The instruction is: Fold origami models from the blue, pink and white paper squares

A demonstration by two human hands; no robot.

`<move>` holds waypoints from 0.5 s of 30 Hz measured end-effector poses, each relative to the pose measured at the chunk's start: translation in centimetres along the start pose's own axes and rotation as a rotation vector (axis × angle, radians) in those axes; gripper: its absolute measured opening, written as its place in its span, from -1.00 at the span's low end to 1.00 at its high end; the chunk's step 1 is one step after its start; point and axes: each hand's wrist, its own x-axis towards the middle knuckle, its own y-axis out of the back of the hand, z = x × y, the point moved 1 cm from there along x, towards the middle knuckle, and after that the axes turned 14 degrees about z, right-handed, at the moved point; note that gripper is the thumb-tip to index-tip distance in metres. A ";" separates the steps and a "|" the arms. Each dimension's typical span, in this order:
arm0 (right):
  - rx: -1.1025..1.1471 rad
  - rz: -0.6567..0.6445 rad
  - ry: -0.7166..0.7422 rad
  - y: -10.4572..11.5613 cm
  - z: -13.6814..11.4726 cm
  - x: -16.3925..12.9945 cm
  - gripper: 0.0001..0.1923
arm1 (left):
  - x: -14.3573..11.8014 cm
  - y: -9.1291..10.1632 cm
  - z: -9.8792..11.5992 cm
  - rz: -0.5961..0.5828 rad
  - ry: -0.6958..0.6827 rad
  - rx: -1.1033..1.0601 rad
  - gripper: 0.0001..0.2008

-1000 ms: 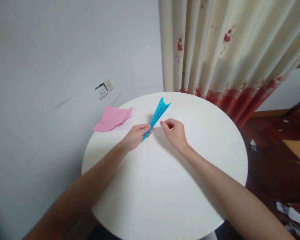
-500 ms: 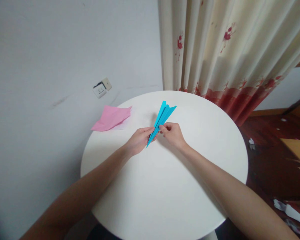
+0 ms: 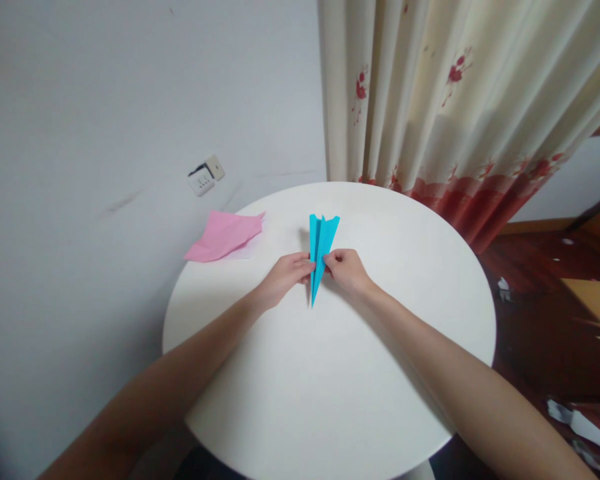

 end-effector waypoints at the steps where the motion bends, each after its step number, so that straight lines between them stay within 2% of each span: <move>1: -0.076 0.001 0.027 0.0 0.3 0.2 -0.68 | 0.2 0.0 -0.3 0.026 -0.014 0.067 -0.59; 4: -0.366 0.009 0.092 0.4 0.8 0.5 -0.68 | 0.5 0.3 -1.0 0.097 -0.077 0.254 -0.52; 8: -0.706 0.084 0.086 1.6 0.2 0.6 -0.71 | 0.9 0.8 -1.2 0.168 -0.208 0.380 -0.61; 12: -0.748 0.131 0.151 2.4 -0.8 0.6 -0.75 | 1.5 1.6 -0.6 0.272 -0.271 0.375 -0.70; 15: -0.745 0.108 0.197 2.3 -1.5 0.1 -0.78 | 2.0 2.3 0.0 0.352 -0.306 0.338 -0.75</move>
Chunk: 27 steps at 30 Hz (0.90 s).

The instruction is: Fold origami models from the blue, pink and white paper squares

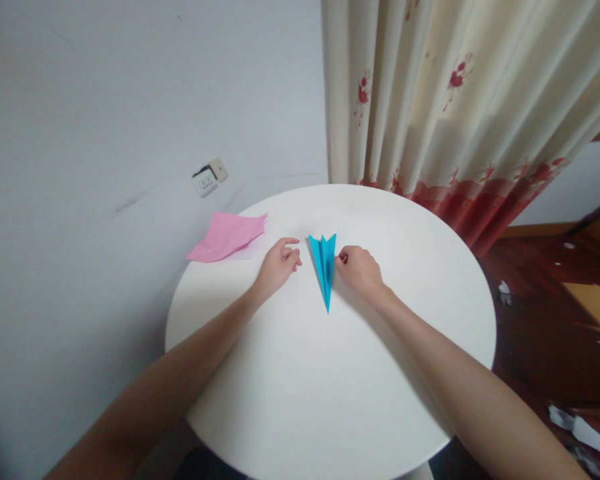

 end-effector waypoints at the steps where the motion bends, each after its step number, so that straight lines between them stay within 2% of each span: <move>1: -0.008 -0.017 0.017 0.1 -0.3 -0.3 -0.79 | 0.2 0.2 0.1 0.025 -0.006 -0.006 -0.75; 4: -0.061 -0.093 0.059 0.1 -1.5 -1.5 -0.79 | 0.6 0.6 0.2 0.071 -0.017 -0.016 -0.75; 10: -0.187 -0.180 0.083 -0.1 -2.9 -3.2 -0.78 | 0.5 0.6 0.5 0.089 -0.026 -0.029 -0.73; 15: -0.237 -0.199 0.113 -0.1 -3.1 -3.6 -0.78 | 0.2 0.5 0.9 0.139 -0.081 -0.048 -0.75; 22: -0.269 -0.233 0.131 0.0 -3.5 -3.8 -0.80 | 0.2 0.8 1.4 0.209 -0.083 -0.118 -0.76; 27: -0.278 -0.196 0.144 -0.3 -3.3 -3.7 -0.78 | 0.2 0.8 1.4 0.246 -0.085 -0.169 -0.76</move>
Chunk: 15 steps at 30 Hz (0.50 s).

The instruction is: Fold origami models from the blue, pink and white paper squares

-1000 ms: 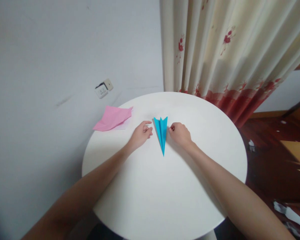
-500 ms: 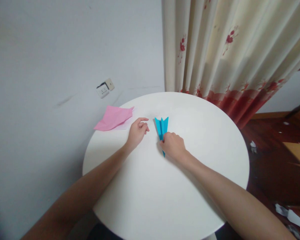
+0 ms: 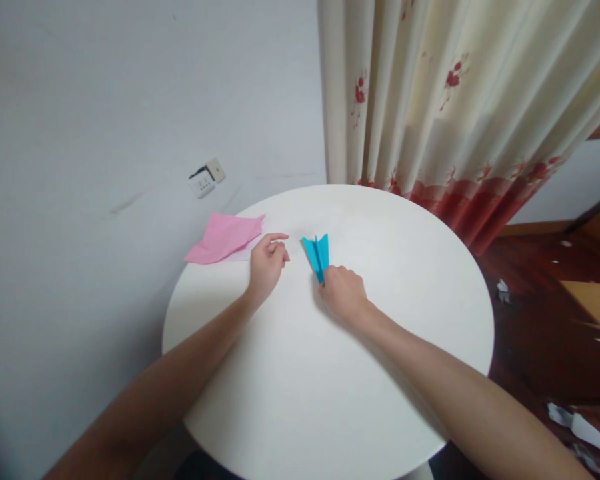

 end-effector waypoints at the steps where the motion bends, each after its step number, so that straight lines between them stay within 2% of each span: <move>1: -0.005 0.008 0.005 -0.1 0.1 0.1 -0.78 | 0.0 0.0 -0.1 -0.001 -0.001 -0.002 -0.76; 6: -0.026 0.070 -0.023 -0.1 1.6 1.1 -0.76 | -0.1 0.0 -0.2 -0.008 -0.005 -0.003 -0.74; 15: -0.100 0.253 -0.268 1.0 7.4 5.5 -0.67 | -0.1 -0.2 0.1 -0.024 0.009 0.006 -0.75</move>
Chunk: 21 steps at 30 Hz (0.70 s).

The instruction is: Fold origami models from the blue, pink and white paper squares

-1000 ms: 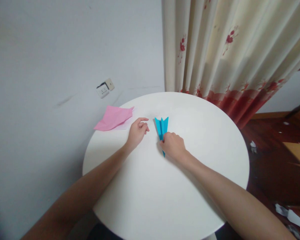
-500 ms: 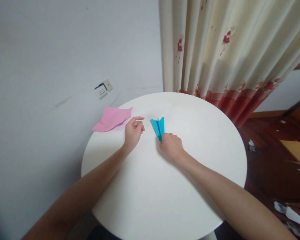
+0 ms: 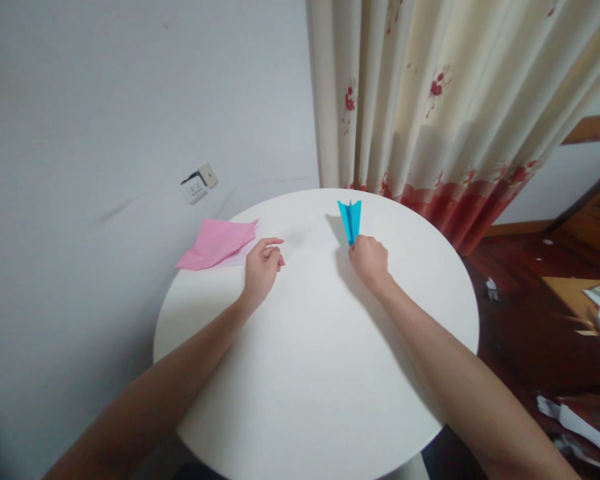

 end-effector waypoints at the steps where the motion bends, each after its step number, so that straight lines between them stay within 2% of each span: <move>1: -0.003 0.003 -0.013 -0.2 0.2 0.4 -0.66 | 0.0 0.0 0.0 -0.005 -0.006 -0.001 -0.75; 8: 0.018 -0.019 -0.037 -1.7 -0.1 1.1 -0.66 | 0.1 0.0 -0.3 -0.023 -0.033 0.009 -0.77; 13: 0.019 -0.056 -0.076 -0.9 1.0 0.6 -0.60 | 0.5 0.4 0.0 -0.022 -0.036 -0.007 -0.76; 17: 0.013 -0.199 -0.080 -0.3 2.0 0.0 -0.56 | 1.0 0.8 0.2 -0.003 -0.049 -0.015 -0.76; 21: 0.024 -0.205 -0.048 -0.6 2.3 -0.2 -0.65 | 1.2 0.9 0.2 0.002 -0.049 -0.020 -0.77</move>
